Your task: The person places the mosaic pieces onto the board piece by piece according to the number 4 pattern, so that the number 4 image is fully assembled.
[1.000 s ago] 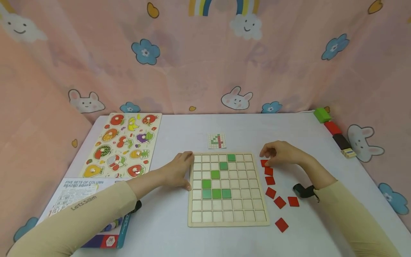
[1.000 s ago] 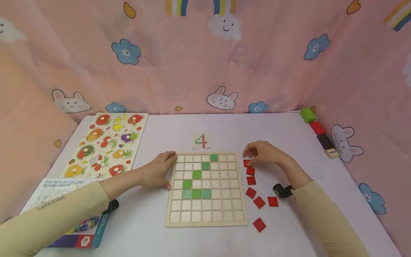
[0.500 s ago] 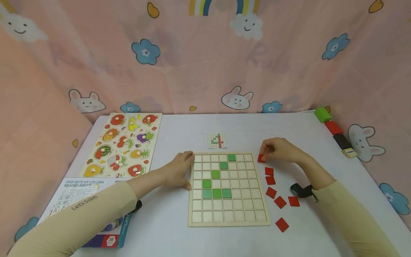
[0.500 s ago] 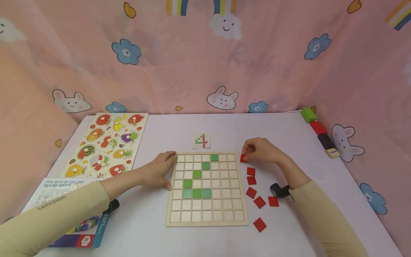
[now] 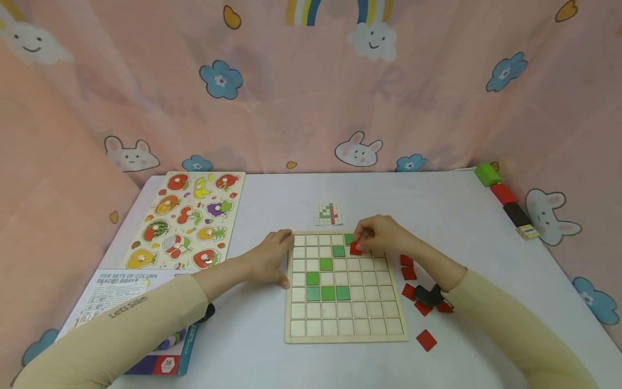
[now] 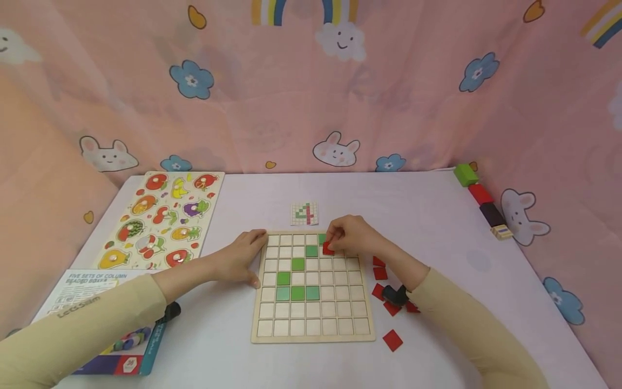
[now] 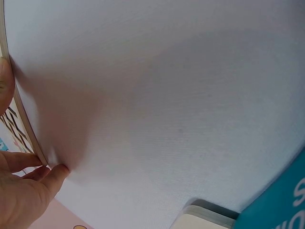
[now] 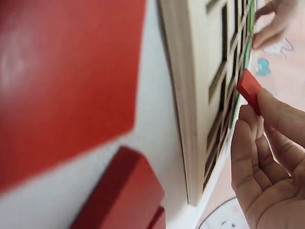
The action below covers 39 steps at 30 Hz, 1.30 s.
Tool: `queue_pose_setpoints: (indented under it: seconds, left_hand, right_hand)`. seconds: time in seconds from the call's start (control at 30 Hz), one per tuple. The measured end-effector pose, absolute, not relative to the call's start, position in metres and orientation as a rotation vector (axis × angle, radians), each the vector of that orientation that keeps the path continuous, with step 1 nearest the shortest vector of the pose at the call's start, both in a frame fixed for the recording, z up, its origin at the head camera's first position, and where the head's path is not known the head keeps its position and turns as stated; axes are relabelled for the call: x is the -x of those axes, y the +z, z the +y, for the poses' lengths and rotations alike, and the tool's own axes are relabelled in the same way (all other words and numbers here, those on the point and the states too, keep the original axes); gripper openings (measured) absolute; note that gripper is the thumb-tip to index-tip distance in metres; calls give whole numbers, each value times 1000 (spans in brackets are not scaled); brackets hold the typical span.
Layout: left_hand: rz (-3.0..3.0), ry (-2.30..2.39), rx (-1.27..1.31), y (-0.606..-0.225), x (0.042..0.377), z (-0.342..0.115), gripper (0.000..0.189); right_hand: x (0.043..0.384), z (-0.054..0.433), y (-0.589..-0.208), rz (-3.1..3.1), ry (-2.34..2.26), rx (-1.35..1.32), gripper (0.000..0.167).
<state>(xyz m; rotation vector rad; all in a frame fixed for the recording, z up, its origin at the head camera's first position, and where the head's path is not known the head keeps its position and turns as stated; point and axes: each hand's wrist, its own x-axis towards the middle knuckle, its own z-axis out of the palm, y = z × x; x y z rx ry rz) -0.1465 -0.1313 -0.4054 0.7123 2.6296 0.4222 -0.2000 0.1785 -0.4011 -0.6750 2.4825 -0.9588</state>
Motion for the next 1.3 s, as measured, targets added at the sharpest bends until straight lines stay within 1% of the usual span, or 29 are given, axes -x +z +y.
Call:
queue_pose_setpoints:
  seconds: [0.33,0.63,0.77,0.93,1.13,1.3]
  left_hand:
    - [2636,415,-717,-405,146,-132,112]
    - [2633,416,-712,-406,145,-131,113]
    - [2631,417,-715,-407,145,-131,113]
    - [2629,419,-717,-407,146,-132,113]
    - [2632,419,-723,-406,145,-132,113]
    - [2635,425,-718,-404,145,-132,111]
  right_hand:
    - [197,166,-408,2541,-907,755,5]
    - [197,172,-407,2564,-839,759,7]
    - [202,192,-400,2544,-836,748,7]
    - [213,231,-398,2502,-801,785,9]
    - [220,269,-396,2309,-747,748,24]
    - [218,283,-399,2194,-774,718,30]
